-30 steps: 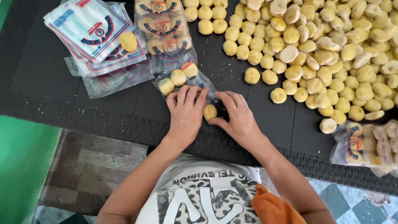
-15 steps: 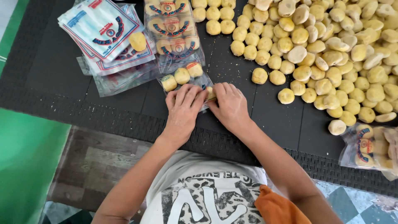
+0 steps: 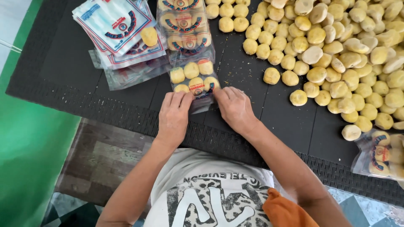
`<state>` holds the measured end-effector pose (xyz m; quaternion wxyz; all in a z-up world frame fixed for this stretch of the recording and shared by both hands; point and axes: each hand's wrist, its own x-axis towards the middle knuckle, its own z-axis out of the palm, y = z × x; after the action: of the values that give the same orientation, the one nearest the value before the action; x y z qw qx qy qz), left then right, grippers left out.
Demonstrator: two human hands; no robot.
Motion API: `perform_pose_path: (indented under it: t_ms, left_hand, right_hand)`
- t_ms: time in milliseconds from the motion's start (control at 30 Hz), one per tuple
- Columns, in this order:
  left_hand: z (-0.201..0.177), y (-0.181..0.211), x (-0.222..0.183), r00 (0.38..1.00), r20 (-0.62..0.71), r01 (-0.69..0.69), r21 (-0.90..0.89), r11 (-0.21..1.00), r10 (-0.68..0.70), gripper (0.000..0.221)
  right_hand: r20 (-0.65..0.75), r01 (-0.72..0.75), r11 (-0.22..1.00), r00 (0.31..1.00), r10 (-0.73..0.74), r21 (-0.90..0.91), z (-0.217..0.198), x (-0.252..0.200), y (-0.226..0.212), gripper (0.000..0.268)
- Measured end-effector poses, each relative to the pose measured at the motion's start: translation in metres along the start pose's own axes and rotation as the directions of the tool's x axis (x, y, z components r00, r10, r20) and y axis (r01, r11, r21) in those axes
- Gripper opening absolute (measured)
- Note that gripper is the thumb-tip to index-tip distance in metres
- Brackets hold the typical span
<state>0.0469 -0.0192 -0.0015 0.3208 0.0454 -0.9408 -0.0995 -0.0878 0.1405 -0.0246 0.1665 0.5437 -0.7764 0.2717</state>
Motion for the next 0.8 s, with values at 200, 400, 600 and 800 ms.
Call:
perform_pose_path:
  t_ms: [200,400,600,800]
  left_hand:
    - [-0.014,0.010,-0.008,0.976,0.197,0.150,-0.275,0.950,-0.097,0.025]
    - [0.014,-0.020,0.002,0.924,0.381,0.123,-0.355,0.927,0.023,0.025]
    - [-0.040,-0.029,0.110,0.746,0.666,0.291,-0.349,0.891,0.018,0.040]
    - [0.066,-0.094,0.190,0.971,0.208,0.105,0.087,0.991,-0.121,0.039]
  right_hand:
    - [0.050,-0.008,0.998,0.999,0.011,-0.064,-0.020,-0.014,-0.023,0.013]
    - [0.028,0.138,0.952,0.990,-0.136,-0.272,-0.033,0.020,-0.046,0.030]
    - [0.034,0.230,0.942,0.973,-0.229,-0.246,-0.031,0.031,-0.032,0.015]
    - [0.147,0.179,0.948,0.979,-0.143,-0.265,-0.079,0.078,-0.001,0.011]
